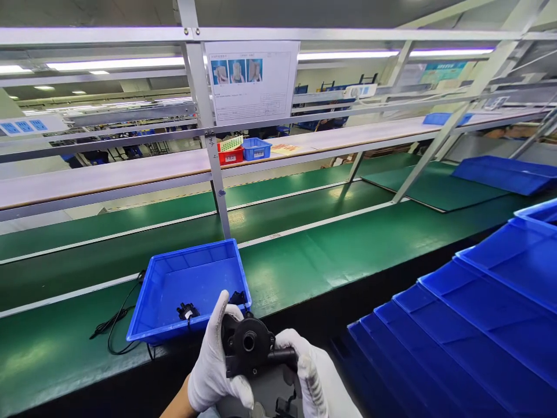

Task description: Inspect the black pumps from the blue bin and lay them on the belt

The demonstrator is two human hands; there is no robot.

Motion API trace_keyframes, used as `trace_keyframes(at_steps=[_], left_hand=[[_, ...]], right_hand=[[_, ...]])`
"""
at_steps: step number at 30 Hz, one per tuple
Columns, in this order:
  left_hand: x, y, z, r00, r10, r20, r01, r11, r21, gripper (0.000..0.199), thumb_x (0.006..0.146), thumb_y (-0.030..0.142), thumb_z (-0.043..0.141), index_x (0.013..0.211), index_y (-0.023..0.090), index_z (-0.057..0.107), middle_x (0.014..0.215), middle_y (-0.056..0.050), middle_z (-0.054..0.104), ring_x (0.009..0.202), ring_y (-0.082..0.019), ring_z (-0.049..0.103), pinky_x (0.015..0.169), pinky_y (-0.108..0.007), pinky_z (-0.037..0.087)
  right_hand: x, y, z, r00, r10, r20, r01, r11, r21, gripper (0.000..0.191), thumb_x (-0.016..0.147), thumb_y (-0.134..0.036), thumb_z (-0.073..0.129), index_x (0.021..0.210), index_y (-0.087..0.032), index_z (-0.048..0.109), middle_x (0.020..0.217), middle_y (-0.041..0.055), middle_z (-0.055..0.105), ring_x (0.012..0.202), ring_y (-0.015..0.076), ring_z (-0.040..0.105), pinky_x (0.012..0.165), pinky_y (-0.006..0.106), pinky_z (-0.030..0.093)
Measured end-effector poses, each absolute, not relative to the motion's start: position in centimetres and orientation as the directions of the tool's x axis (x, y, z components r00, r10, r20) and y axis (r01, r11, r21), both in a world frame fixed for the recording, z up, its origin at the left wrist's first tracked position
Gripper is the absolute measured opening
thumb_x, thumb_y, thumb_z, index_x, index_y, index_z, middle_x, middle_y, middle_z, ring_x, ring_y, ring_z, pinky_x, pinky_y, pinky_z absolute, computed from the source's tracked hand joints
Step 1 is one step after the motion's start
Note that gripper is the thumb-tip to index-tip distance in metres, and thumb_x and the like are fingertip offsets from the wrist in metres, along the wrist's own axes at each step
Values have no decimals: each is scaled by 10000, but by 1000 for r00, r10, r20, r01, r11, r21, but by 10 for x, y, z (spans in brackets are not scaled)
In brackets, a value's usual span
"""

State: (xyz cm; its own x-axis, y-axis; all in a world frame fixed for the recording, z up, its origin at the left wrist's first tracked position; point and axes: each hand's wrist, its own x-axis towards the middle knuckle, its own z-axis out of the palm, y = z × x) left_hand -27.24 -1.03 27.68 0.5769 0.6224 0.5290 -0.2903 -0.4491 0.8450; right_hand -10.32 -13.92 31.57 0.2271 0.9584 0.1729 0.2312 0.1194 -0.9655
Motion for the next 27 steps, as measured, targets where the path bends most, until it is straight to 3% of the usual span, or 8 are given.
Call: trace_keyframes(at_steps=[8, 22, 27], left_hand=[[-269, -9, 276, 596, 657, 462, -284, -365, 887, 1412, 500, 860, 756, 1621, 253, 149, 1197, -108, 543, 955, -271, 571, 1030, -475, 394], [-263, -11, 282, 559, 671, 487, -240, -432, 869, 1382, 531, 845, 757, 1613, 194, 197, 1129, -99, 547, 966, -279, 564, 997, -443, 410], [-272, -10, 286, 520, 688, 506, -214, -468, 857, 1374, 501, 703, 899, 1596, 189, 248, 1170, -132, 583, 1038, -320, 592, 1055, -468, 403]], right_hand=[[-108, -140, 324, 294, 932, 214, 287, 127, -950, 826, 879, -894, 220, 916, -233, 714, 760, 74, 689, 688, 253, 653, 698, 351, 592], [-103, -135, 325, 287, 937, 198, 283, 115, -952, 836, 875, -902, 173, 849, -233, 673, 714, 59, 655, 644, 229, 612, 631, 322, 559], [-93, -120, 317, 313, 928, 200, 330, 91, -940, 633, 932, -787, 431, 750, -222, 652, 673, 17, 602, 613, 171, 552, 571, 260, 494]])
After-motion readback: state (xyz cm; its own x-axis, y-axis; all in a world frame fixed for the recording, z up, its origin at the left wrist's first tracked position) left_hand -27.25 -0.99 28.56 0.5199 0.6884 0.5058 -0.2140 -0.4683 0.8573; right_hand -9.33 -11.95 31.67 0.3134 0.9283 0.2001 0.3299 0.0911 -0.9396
